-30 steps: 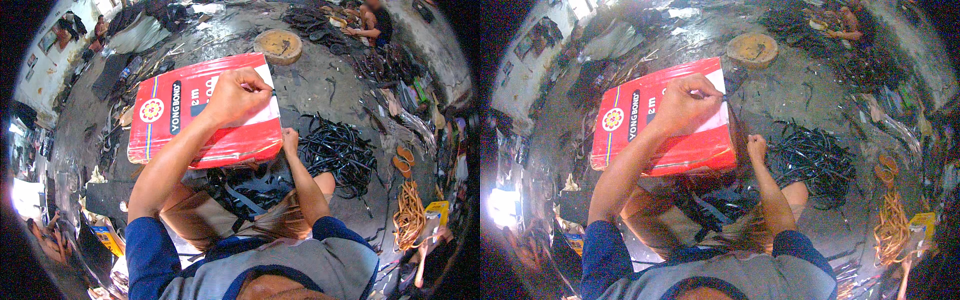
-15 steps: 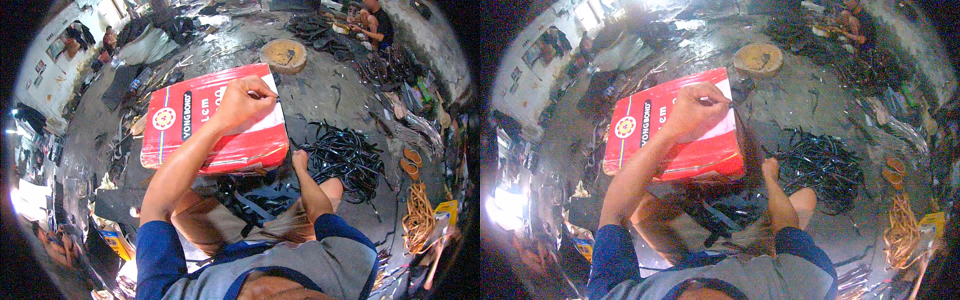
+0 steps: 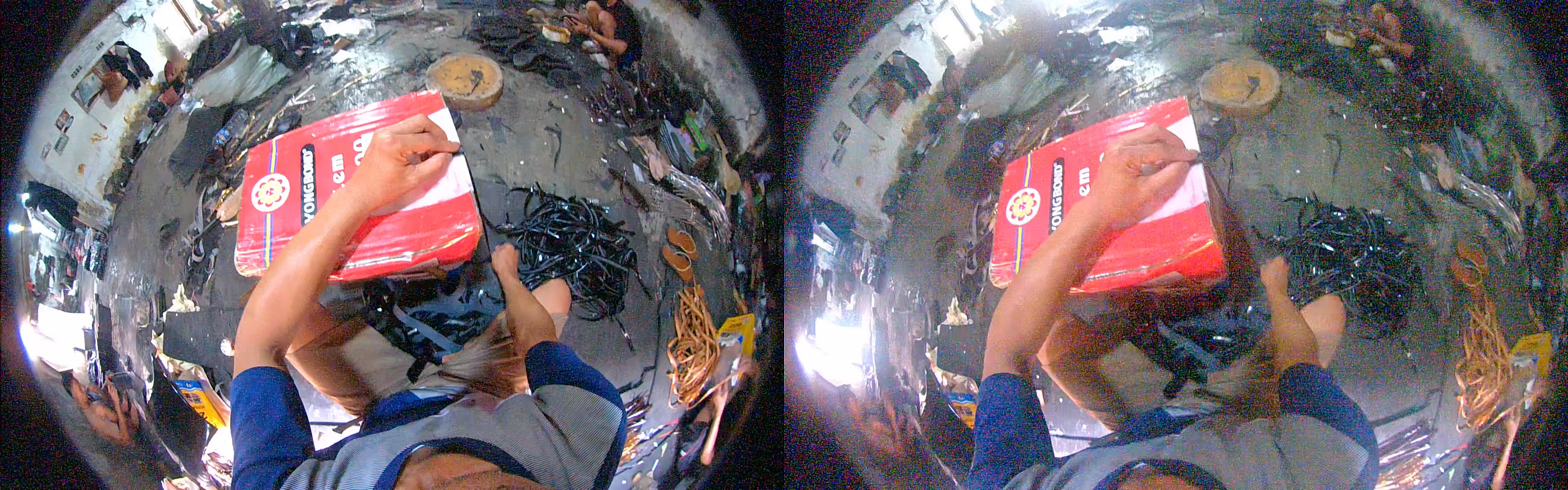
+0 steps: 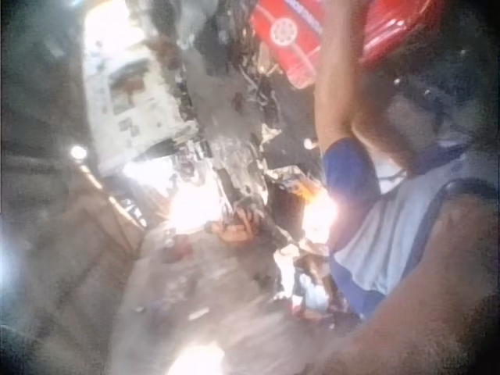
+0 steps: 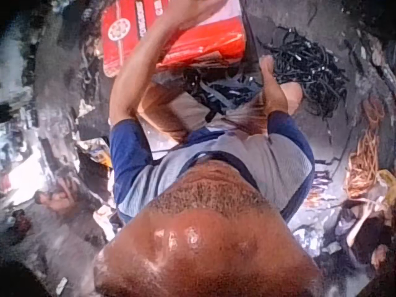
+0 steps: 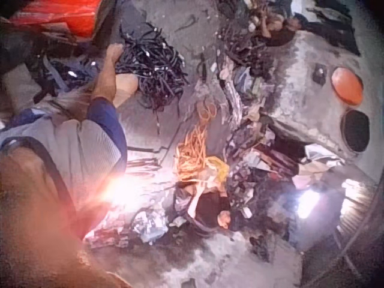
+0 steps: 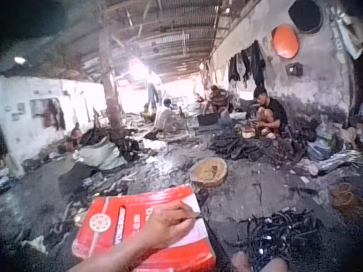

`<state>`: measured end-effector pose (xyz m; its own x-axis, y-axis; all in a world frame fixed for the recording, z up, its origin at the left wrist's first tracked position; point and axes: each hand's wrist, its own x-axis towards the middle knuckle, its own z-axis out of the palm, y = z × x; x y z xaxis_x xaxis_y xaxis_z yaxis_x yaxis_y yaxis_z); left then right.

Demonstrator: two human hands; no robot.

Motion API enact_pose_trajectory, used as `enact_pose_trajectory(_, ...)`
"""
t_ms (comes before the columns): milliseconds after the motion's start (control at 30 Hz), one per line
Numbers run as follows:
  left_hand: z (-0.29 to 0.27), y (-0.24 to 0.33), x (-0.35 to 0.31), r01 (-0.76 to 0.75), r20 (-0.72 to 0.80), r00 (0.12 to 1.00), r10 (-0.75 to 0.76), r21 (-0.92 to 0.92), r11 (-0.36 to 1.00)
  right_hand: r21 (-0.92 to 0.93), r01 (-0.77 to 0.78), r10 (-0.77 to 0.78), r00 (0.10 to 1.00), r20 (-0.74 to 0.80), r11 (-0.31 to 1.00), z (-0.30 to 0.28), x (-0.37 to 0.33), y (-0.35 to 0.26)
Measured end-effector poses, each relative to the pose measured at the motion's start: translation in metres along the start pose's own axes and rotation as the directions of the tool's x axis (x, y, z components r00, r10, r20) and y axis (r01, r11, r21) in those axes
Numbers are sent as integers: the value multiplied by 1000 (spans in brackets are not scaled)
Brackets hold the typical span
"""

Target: The person sits on the floor and repeatedly ties a red package with black straps. They pull the straps tight, knot them, and trim the excess with a knife. The process is repeated multiple times to secure the package.

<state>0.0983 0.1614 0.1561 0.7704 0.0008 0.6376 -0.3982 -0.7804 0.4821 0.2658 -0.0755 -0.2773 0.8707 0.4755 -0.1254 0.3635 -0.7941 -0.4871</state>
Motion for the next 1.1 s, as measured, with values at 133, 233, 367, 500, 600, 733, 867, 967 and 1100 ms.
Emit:
enact_pose_trajectory(133, -3, -10, -16, -234, 18, 972, 235, 183, 955, 175, -318, 332, 942, -58, 932, -17, -7, -14)
enact_pose_trajectory(233, -2, -10, -18, -277, 34, 961, 276, 219, 936, 69, -293, 293, 956, 12, 954, -33, -16, -19)
enact_pose_trajectory(367, 2, -5, -8, -240, 46, 971, 236, 162, 957, -39, -283, 273, 949, -157, 958, -38, -18, -9)
enact_pose_trajectory(500, 5, -4, -10, -41, -2, 999, 41, 19, 999, -26, -334, 333, 942, -50, 942, -51, -38, -20)
enact_pose_trajectory(600, -11, -2, -17, -59, -4, 998, 61, 176, 983, -77, -247, 249, 968, 16, 966, -35, -43, -19)
enact_pose_trajectory(733, 38, 47, -20, -162, -108, 970, 218, 380, 911, 171, -242, 251, 967, -37, 955, -49, -1, 76)
enact_pose_trajectory(867, 100, 97, -125, -177, 39, 984, 175, 40, 983, 338, 51, 237, 614, -753, 940, -155, -1, 24)
enact_pose_trajectory(967, 209, 48, -211, 278, 350, 904, -246, -44, 959, 397, 220, 405, 9, -914, 891, -288, -27, 28)
enact_pose_trajectory(1100, 277, -8, -311, 609, 345, 574, -742, 427, 669, 445, 493, 363, 258, -895, 748, -371, -96, -2)
